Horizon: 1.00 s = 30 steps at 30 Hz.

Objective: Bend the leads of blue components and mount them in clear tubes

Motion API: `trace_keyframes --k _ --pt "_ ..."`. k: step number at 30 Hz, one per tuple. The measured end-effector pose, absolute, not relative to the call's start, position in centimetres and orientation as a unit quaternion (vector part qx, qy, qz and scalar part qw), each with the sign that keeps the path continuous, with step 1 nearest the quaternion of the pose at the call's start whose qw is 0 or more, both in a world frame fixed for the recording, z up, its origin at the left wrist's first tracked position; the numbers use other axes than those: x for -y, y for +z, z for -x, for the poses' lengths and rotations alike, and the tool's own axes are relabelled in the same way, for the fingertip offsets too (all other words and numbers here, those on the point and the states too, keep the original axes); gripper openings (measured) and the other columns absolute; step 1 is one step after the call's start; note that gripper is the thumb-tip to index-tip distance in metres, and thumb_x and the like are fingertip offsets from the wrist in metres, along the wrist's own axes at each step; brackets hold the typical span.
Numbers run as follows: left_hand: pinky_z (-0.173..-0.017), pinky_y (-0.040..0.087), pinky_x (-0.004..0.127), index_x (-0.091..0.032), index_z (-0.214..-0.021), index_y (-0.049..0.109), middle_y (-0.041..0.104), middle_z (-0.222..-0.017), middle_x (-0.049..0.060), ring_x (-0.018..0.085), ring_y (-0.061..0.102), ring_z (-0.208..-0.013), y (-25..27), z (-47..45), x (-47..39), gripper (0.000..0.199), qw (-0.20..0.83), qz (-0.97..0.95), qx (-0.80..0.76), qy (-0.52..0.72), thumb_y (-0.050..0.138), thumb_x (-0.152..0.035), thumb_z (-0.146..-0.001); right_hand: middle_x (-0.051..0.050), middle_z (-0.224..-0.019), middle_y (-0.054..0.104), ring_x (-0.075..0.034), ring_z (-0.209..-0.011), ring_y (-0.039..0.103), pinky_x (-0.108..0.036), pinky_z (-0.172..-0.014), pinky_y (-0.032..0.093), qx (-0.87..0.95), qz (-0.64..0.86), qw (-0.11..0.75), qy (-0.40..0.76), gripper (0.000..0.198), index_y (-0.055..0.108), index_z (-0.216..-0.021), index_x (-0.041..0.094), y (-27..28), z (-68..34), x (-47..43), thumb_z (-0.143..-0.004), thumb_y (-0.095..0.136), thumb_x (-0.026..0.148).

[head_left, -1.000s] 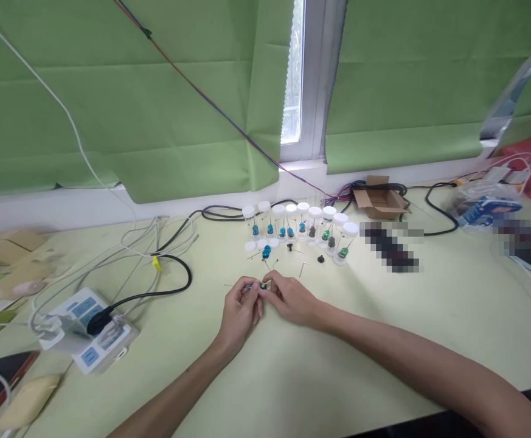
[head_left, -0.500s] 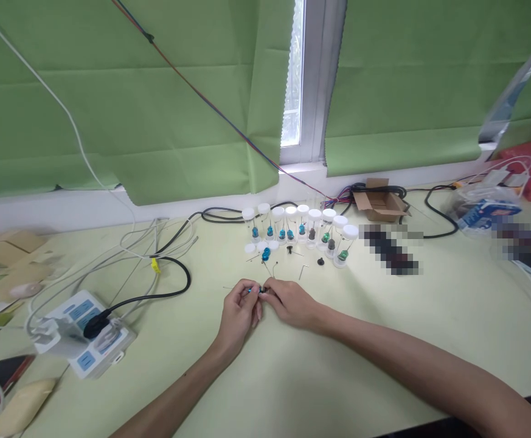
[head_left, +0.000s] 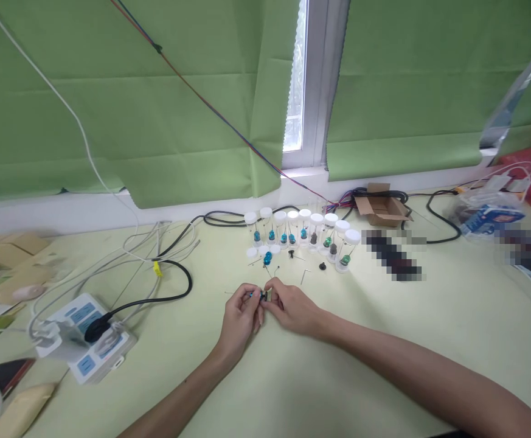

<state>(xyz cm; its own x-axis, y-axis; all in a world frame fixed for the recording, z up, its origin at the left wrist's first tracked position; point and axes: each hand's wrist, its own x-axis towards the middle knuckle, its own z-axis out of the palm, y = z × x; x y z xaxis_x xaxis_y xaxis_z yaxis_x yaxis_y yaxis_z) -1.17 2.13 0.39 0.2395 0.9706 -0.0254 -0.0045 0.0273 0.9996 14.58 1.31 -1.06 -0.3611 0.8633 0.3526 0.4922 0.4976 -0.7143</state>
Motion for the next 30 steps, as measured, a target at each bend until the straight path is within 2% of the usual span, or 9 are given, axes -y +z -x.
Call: trace_keyframes --k 5,12,14,16,19,24,30 --pt "-0.037 0.028 0.018 -0.019 -0.079 0.053 0.047 -0.042 -0.008 0.007 0.037 -0.036 0.25 1.18 -2.2 0.024 0.567 -0.546 -0.44 0.431 0.058 -0.041 -0.087 -0.002 -0.077 0.059 -0.016 -0.069 0.057 -0.025 -0.063 0.04 0.798 0.437 0.345 0.232 0.006 0.047 -0.098 0.019 -1.08 -14.66 -1.41 -0.096 0.044 0.024" --pt "-0.037 0.029 0.017 -0.019 -0.079 0.053 0.046 -0.042 -0.007 0.007 0.036 -0.036 0.34 1.14 -2.14 0.025 0.568 -0.541 -0.447 0.43 0.06 -0.042 -0.085 -0.002 -0.074 0.057 -0.015 -0.068 0.054 -0.025 -0.065 0.039 0.804 0.445 0.336 0.205 0.025 0.049 -0.079 0.019 -1.0 -14.4 -1.62 -0.099 0.037 0.028" --pt "-0.037 0.029 0.017 -0.019 -0.079 0.053 0.047 -0.042 -0.007 0.007 0.037 -0.036 0.51 1.08 -2.05 0.025 0.567 -0.536 -0.451 0.433 0.059 -0.043 -0.085 -0.002 -0.076 0.058 -0.015 -0.069 0.055 -0.026 -0.066 0.04 0.795 0.449 0.345 0.216 0.022 0.051 -0.085 0.019 -0.88 -14.35 -1.52 -0.099 0.038 0.028" --pt "-0.037 0.029 0.018 -0.019 -0.078 0.053 0.047 -0.042 -0.007 0.007 0.038 -0.036 0.68 1.03 -1.97 0.026 0.566 -0.532 -0.454 0.437 0.059 -0.043 -0.085 -0.001 -0.074 0.058 -0.016 -0.068 0.056 -0.025 -0.064 0.04 0.785 0.453 0.351 0.237 0.013 0.051 -0.1 0.019 -0.75 -14.36 -1.36 -0.097 0.043 0.029" --pt "-0.038 0.029 0.018 -0.019 -0.076 0.053 0.047 -0.041 -0.006 0.008 0.038 -0.036 0.79 1.06 -1.92 0.028 0.565 -0.527 -0.458 0.439 0.056 -0.045 -0.087 0.002 -0.071 0.057 -0.016 -0.065 0.056 -0.024 -0.062 0.04 0.78 0.448 0.353 0.258 0.021 0.045 -0.114 0.02 -0.67 -14.43 -1.15 -0.094 0.049 0.026" --pt "-0.039 0.032 0.018 -0.02 -0.082 0.055 0.049 -0.043 -0.005 0.009 0.041 -0.038 0.43 1.28 -2.03 0.031 0.582 -0.522 -0.444 0.439 0.046 -0.048 -0.092 -0.001 -0.076 0.06 -0.017 -0.069 0.058 -0.025 -0.064 0.041 0.789 0.437 0.355 0.247 0.013 0.047 -0.107 0.02 -0.93 -14.57 -1.25 -0.095 0.044 0.023" --pt "-0.037 0.032 0.018 -0.019 -0.088 0.055 0.049 -0.043 -0.006 0.01 0.041 -0.037 0.21 1.31 -2.07 0.031 0.584 -0.52 -0.443 0.439 0.048 -0.049 -0.09 -0.003 -0.081 0.062 -0.017 -0.071 0.058 -0.025 -0.065 0.041 0.793 0.444 0.346 0.233 0.012 0.05 -0.101 0.019 -1.12 -14.52 -1.39 -0.097 0.041 0.025"
